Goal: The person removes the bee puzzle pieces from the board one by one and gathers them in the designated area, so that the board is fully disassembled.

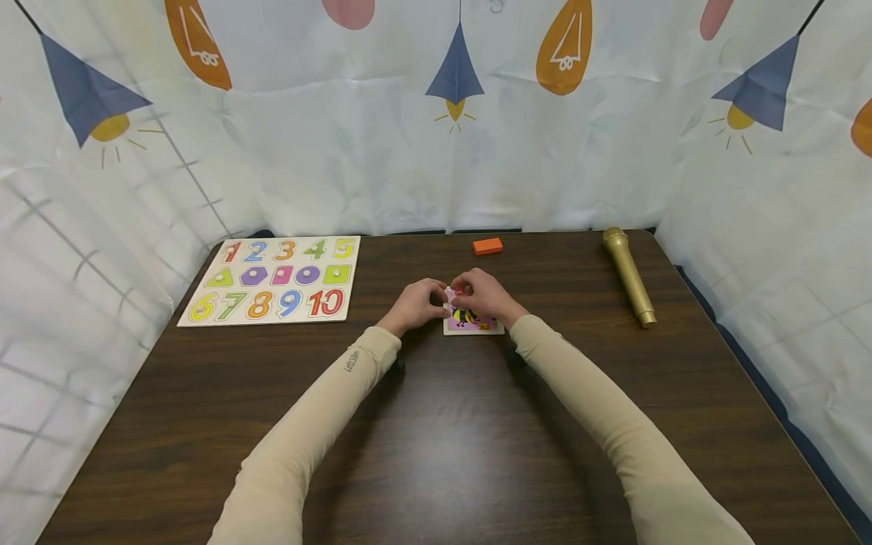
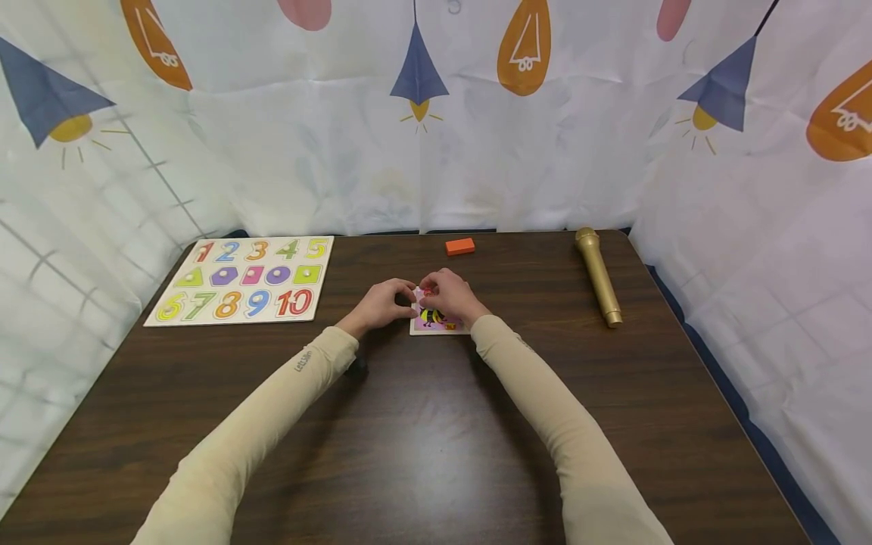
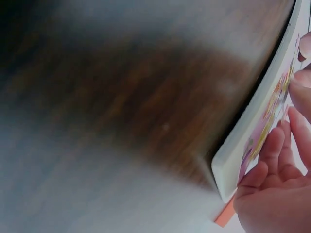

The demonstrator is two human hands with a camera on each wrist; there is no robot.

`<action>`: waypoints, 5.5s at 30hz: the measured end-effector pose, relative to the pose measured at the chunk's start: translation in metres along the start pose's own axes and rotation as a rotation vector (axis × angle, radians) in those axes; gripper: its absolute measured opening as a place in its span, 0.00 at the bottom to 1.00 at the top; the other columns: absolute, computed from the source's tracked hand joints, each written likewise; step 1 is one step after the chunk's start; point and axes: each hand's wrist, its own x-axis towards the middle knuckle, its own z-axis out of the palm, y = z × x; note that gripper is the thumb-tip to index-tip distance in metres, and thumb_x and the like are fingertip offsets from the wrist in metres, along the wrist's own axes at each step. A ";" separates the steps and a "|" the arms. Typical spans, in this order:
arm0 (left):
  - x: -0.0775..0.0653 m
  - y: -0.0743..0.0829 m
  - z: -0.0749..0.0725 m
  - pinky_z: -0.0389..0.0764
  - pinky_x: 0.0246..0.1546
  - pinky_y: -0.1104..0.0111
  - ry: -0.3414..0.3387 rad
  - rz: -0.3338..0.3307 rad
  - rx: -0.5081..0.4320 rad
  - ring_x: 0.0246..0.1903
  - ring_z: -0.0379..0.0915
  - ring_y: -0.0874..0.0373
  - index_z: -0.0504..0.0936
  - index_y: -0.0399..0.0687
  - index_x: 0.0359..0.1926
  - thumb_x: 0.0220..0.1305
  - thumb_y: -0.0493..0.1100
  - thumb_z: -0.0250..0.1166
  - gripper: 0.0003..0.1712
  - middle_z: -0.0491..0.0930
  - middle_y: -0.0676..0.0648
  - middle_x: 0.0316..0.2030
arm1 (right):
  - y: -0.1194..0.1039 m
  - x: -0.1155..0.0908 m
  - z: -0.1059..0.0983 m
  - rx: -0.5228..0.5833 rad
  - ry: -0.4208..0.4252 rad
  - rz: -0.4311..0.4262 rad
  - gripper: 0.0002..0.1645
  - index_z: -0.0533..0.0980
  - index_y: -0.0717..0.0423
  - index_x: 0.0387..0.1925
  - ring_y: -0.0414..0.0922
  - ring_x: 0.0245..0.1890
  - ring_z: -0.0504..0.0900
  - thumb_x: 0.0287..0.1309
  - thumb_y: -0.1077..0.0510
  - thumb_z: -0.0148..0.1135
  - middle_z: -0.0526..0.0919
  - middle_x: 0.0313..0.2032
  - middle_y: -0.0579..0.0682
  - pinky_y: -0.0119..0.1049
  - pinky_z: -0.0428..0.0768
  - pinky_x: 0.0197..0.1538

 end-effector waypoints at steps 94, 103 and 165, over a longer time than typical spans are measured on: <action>-0.001 0.006 0.001 0.68 0.63 0.58 -0.003 -0.077 0.003 0.58 0.70 0.47 0.82 0.39 0.41 0.57 0.42 0.73 0.14 0.76 0.41 0.57 | 0.026 -0.009 -0.032 0.054 0.029 -0.002 0.22 0.77 0.54 0.60 0.52 0.53 0.77 0.65 0.58 0.62 0.72 0.54 0.55 0.45 0.77 0.57; -0.001 0.009 0.000 0.67 0.64 0.58 -0.008 -0.089 0.000 0.60 0.69 0.47 0.82 0.38 0.41 0.57 0.41 0.73 0.15 0.75 0.41 0.58 | 0.052 -0.017 -0.059 0.028 0.104 0.044 0.21 0.77 0.58 0.60 0.57 0.56 0.75 0.66 0.58 0.61 0.73 0.54 0.59 0.51 0.73 0.60; 0.000 0.008 0.000 0.66 0.65 0.59 -0.017 -0.093 0.008 0.62 0.68 0.47 0.82 0.38 0.42 0.57 0.42 0.73 0.15 0.75 0.42 0.60 | 0.082 -0.022 -0.075 -0.088 0.030 0.165 0.22 0.76 0.61 0.60 0.57 0.52 0.72 0.67 0.58 0.60 0.70 0.58 0.62 0.53 0.71 0.59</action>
